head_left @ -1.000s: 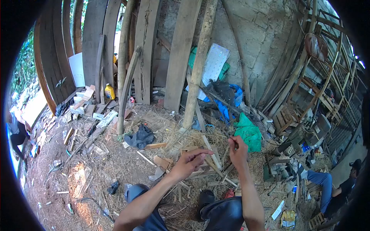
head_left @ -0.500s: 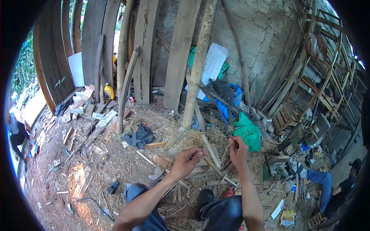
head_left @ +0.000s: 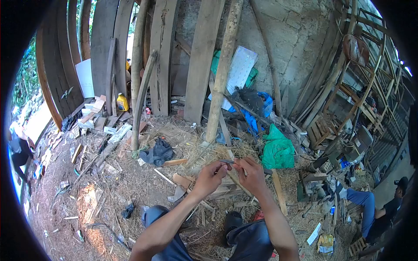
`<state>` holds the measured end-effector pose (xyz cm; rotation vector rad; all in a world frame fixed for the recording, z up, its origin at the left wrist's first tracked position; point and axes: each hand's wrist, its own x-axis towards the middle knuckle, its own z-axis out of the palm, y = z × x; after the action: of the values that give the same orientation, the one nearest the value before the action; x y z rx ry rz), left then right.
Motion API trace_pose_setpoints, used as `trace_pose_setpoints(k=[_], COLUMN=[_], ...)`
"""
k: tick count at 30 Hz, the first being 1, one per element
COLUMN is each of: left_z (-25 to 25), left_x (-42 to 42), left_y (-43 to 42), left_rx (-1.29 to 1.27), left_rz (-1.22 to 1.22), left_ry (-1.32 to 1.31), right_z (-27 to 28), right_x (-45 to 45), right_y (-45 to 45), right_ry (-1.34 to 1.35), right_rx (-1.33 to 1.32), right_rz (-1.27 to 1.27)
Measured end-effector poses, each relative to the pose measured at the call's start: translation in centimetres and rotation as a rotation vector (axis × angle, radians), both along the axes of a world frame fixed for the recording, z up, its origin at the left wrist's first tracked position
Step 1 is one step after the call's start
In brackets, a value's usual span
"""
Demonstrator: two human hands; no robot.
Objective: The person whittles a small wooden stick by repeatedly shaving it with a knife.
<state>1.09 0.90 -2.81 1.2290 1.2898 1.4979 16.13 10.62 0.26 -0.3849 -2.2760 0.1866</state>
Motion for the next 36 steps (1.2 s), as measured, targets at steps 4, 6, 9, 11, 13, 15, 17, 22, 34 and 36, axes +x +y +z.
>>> trace_pose_setpoints(k=[4, 6, 9, 11, 13, 15, 17, 22, 34, 36], left_z=[0.7, 1.2, 1.4, 1.1, 0.8, 0.4, 0.1, 1.6, 0.8, 1.3], left_x=[0.2, 0.6, 0.7, 0.4, 0.2, -0.1, -0.1, 0.0, -0.2, 0.0], left_y=[-0.8, -1.2, -1.5, -1.3, -1.3, -1.0, -0.8, -1.8, -1.2, -1.4], left_rx=[-0.037, -0.063, 0.042, 0.036, 0.004, -0.024, -0.023, 0.017, -0.02, -0.012], left_rz=[-0.02, -0.046, -0.011, 0.044, 0.043, 0.037, 0.046, -0.061, -0.017, -0.032], left_ry=[-0.075, -0.114, 0.003, 0.009, -0.081, -0.158, -0.089, -0.115, -0.173, -0.14], right_z=[-0.6, -0.5, -1.7, -1.9, -1.3, -0.3, -0.1, -0.5, -0.3, -1.2], right_x=[-0.1, 1.1, 2.9, 2.7, 1.5, 0.0, -0.5, 0.4, 0.2, 0.9], right_y=[0.6, 3.0, 4.2, 4.1, 1.7, -0.6, -1.0, 1.9, 0.0, 2.5], right_ry=[0.072, 0.086, 0.134, 0.143, 0.196, 0.152, 0.108, 0.132, 0.039, 0.156], right_rx=[0.045, -0.004, -0.172, -0.278, -0.217, -0.118, -0.023, -0.101, -0.111, -0.2], right_rz=[-0.052, -0.207, -0.392, -0.404, -0.202, -0.068, 0.066, -0.146, 0.028, -0.121])
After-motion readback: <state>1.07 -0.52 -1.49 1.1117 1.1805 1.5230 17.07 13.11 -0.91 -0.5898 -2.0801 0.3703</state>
